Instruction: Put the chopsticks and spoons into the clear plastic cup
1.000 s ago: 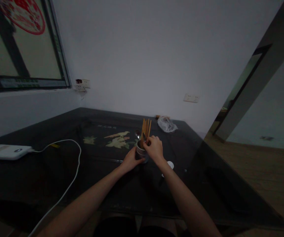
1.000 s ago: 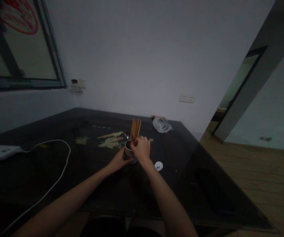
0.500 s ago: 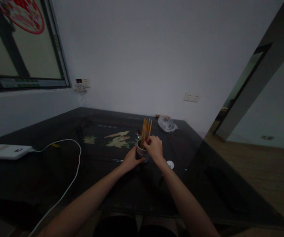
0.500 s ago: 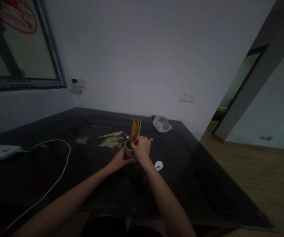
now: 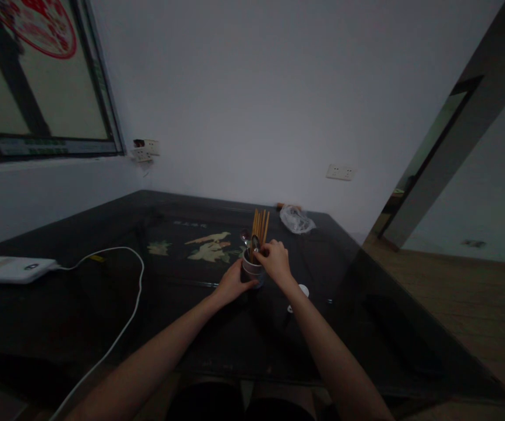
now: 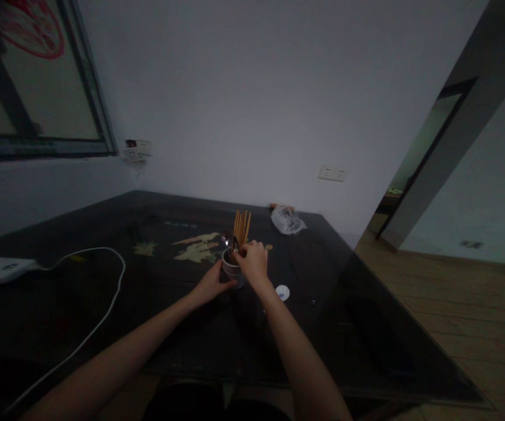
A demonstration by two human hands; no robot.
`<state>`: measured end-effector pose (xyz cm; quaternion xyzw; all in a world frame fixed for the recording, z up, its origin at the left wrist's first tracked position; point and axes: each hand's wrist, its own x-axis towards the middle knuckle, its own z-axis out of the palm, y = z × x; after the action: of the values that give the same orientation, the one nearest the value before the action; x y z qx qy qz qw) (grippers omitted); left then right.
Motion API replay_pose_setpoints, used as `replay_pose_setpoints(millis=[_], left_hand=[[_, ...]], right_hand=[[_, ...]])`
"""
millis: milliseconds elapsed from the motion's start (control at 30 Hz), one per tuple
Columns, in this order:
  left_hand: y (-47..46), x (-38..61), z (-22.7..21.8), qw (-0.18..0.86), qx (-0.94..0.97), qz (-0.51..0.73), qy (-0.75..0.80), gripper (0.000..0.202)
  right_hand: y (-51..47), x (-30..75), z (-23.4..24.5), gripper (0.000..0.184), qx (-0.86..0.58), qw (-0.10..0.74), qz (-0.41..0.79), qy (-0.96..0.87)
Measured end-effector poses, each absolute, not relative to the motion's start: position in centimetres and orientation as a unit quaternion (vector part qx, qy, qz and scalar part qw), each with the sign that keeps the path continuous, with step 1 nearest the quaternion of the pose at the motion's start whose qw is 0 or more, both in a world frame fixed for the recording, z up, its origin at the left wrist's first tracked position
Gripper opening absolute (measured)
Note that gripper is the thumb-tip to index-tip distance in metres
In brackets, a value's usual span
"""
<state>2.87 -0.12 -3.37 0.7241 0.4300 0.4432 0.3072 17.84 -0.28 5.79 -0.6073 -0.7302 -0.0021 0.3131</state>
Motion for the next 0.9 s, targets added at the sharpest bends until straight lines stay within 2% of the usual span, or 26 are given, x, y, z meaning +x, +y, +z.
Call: replay_pose_setpoints(millis=[200, 400, 900], left_hand=[[-0.3, 2.8, -3.1, 0.295, 0.737, 0.441, 0.418, 0.072], [0.0, 2.7, -3.5, 0.287, 0.739, 0.433, 0.428, 0.071], [-0.2, 2.7, -3.3, 0.303, 0.728, 0.439, 0.43, 0.069]], right_hand=[[-0.3, 17.8, 5.7, 0.012, -0.607, 0.302, 0.01, -0.735], [-0.2, 18.0, 5.6, 0.018, -0.606, 0.304, 0.006, -0.735], [-0.2, 17.7, 6.6, 0.018, -0.605, 0.334, -0.034, -0.722]])
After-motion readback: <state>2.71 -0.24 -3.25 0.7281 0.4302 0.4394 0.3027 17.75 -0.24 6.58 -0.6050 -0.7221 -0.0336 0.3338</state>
